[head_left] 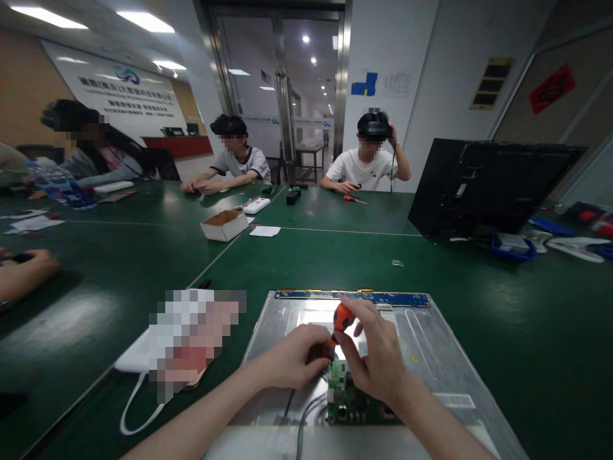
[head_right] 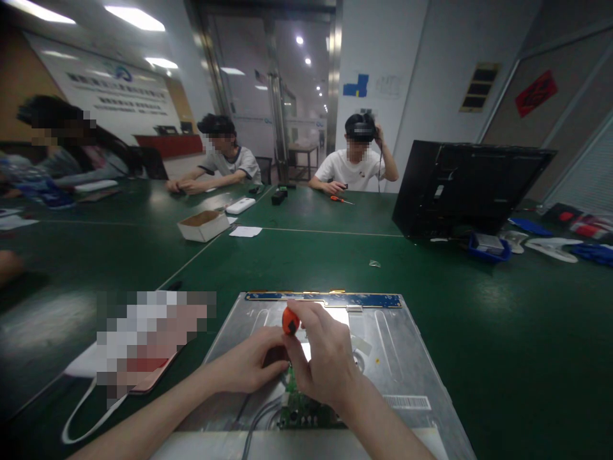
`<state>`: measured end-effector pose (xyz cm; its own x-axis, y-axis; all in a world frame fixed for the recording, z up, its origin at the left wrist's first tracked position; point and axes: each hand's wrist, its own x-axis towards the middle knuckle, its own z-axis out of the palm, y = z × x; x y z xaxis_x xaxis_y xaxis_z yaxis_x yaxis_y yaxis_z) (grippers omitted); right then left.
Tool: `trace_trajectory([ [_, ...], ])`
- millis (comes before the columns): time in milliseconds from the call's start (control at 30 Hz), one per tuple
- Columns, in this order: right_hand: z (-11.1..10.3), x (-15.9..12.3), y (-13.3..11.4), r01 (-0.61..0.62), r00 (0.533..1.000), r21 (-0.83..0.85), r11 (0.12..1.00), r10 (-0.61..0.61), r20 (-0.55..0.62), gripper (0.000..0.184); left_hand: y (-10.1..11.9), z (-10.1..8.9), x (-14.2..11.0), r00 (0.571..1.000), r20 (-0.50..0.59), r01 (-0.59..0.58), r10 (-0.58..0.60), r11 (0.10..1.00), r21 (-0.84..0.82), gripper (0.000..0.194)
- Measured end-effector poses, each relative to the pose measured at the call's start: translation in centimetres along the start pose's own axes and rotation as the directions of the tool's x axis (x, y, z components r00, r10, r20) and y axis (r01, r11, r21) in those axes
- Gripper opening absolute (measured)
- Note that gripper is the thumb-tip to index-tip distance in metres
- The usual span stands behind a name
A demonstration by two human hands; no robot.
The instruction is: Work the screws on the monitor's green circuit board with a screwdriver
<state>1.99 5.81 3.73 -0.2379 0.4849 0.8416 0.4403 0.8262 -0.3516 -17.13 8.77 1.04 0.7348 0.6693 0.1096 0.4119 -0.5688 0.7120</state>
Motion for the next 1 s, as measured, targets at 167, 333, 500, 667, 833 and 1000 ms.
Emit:
trace_trajectory([
  [167, 0.30, -0.01, 0.24, -0.001, 0.996, -0.012, 1.000, 0.000, -0.087, 0.041, 0.17, -0.15, 0.07, 1.000, 0.000, -0.018, 0.018, 1.000, 0.002, 0.015],
  [333, -0.09, 0.06, -0.27, -0.023, 1.000, -0.051, 0.998, 0.023, -0.004, 0.044, -0.23, 0.13, 0.05, 1.000, -0.001, 0.023, -0.023, 1.000, -0.005, 0.010],
  [500, -0.19, 0.13, -0.43, -0.009, 1.000, -0.017, 1.000, 0.009, 0.025, 0.052, -0.52, 0.29, 0.00, 1.000, -0.005, 0.018, -0.018, 0.999, -0.037, 0.007],
  [667, 0.10, 0.17, -0.04, 0.005, 0.995, -0.051, 0.999, -0.010, -0.098, 0.039, 0.03, -0.05, 0.07, 1.000, 0.003, -0.015, 0.015, 1.000, -0.014, 0.006],
  [833, -0.24, 0.16, -0.31, -0.005, 1.000, -0.049, 0.999, 0.005, 0.003, 0.042, -0.07, 0.10, 0.00, 1.000, -0.019, 0.023, -0.023, 1.000, -0.020, 0.009],
  [1000, -0.56, 0.20, -0.54, 0.011, 1.000, -0.007, 1.000, -0.011, 0.018, 0.050, -0.41, 0.19, 0.03, 0.999, 0.018, 0.035, -0.034, 0.999, -0.035, 0.014],
])
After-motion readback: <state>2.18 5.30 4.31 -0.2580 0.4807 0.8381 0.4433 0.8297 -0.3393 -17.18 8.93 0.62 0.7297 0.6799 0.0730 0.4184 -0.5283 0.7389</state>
